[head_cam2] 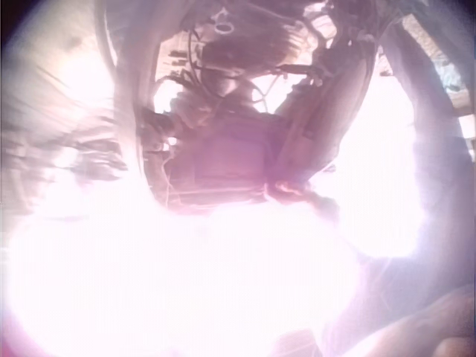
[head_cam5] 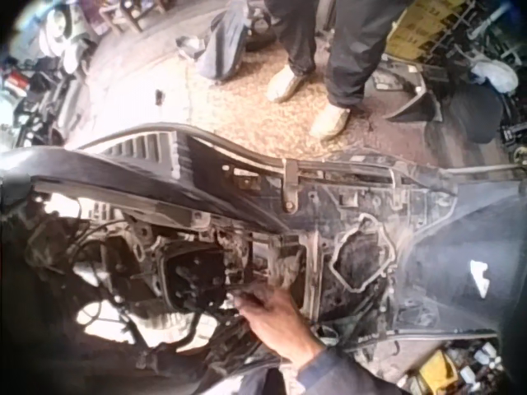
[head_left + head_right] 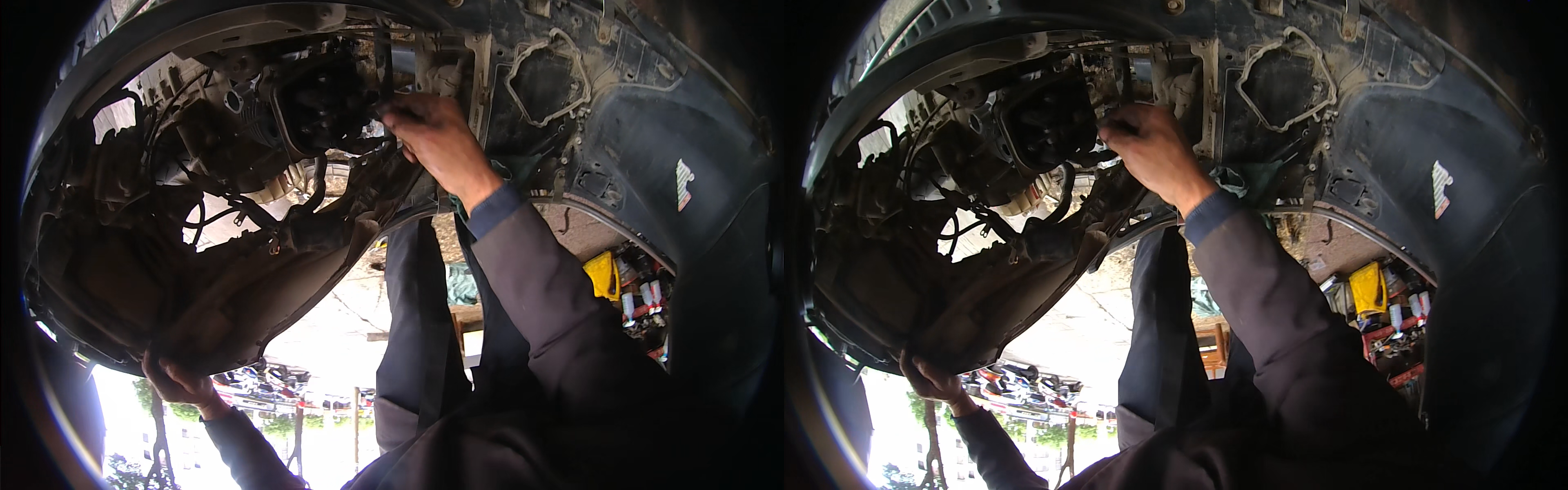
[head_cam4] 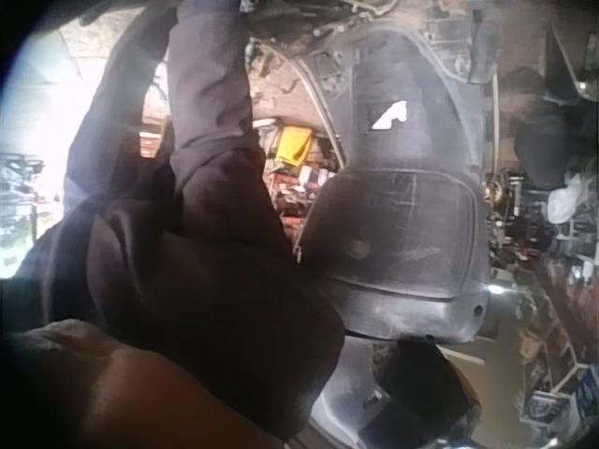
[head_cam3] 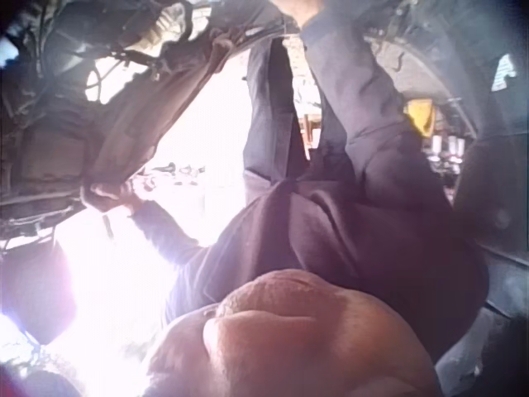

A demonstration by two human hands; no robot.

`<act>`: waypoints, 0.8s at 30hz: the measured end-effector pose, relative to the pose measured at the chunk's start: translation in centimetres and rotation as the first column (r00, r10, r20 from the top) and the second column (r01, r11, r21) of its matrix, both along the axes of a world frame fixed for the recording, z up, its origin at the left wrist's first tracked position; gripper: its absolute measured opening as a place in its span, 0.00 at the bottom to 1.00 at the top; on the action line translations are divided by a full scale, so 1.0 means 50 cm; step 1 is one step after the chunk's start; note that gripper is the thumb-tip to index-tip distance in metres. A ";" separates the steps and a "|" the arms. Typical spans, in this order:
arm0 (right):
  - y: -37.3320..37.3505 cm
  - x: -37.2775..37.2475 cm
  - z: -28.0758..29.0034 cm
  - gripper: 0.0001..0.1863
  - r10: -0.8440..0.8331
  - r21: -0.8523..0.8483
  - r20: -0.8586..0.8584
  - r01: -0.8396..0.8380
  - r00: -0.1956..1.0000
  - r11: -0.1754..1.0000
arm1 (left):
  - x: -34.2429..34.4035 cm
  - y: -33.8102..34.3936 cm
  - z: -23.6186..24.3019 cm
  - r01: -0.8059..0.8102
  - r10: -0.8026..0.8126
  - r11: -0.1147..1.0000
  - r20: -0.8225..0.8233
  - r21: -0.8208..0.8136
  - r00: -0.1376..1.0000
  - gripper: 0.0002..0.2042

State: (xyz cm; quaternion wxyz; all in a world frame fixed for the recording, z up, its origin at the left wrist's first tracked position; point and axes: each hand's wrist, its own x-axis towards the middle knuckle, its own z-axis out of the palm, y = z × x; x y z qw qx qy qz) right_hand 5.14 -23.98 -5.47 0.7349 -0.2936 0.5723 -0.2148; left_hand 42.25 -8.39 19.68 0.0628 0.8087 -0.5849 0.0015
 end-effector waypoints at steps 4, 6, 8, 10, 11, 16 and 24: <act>0.095 -0.043 0.017 0.07 -0.064 0.166 0.075 0.051 0.995 0.985 | 0.011 0.007 0.003 0.005 -0.005 1.000 -0.003 0.020 1.000 0.23; 0.139 -0.046 0.012 0.07 -0.161 0.188 0.142 0.133 0.977 0.973 | 0.020 0.011 0.007 0.032 -0.034 0.998 0.037 0.046 0.999 0.23; 0.182 -0.048 0.006 0.08 -0.231 0.257 0.191 0.178 0.954 0.950 | 0.025 0.009 0.022 0.034 -0.044 0.989 0.071 0.143 0.996 0.22; 0.216 -0.053 0.001 0.10 -0.190 0.277 0.227 0.124 0.955 0.953 | 0.020 -0.013 0.039 0.008 -0.037 0.965 0.106 0.261 0.994 0.19; 0.230 -0.054 0.000 0.11 -0.217 0.293 0.279 0.132 0.935 0.947 | 0.011 -0.033 0.037 0.014 -0.055 0.946 0.117 0.323 0.992 0.18; 0.271 -0.061 -0.005 0.15 -0.246 0.322 0.403 0.115 0.882 0.940 | -0.109 -0.244 -0.044 0.538 -0.552 0.752 -0.083 0.382 0.830 0.15; 0.271 -0.079 -0.013 0.19 -0.176 0.221 0.420 0.088 0.890 0.971 | -0.373 -0.463 -0.324 0.648 -0.559 0.524 -0.351 0.553 0.751 0.12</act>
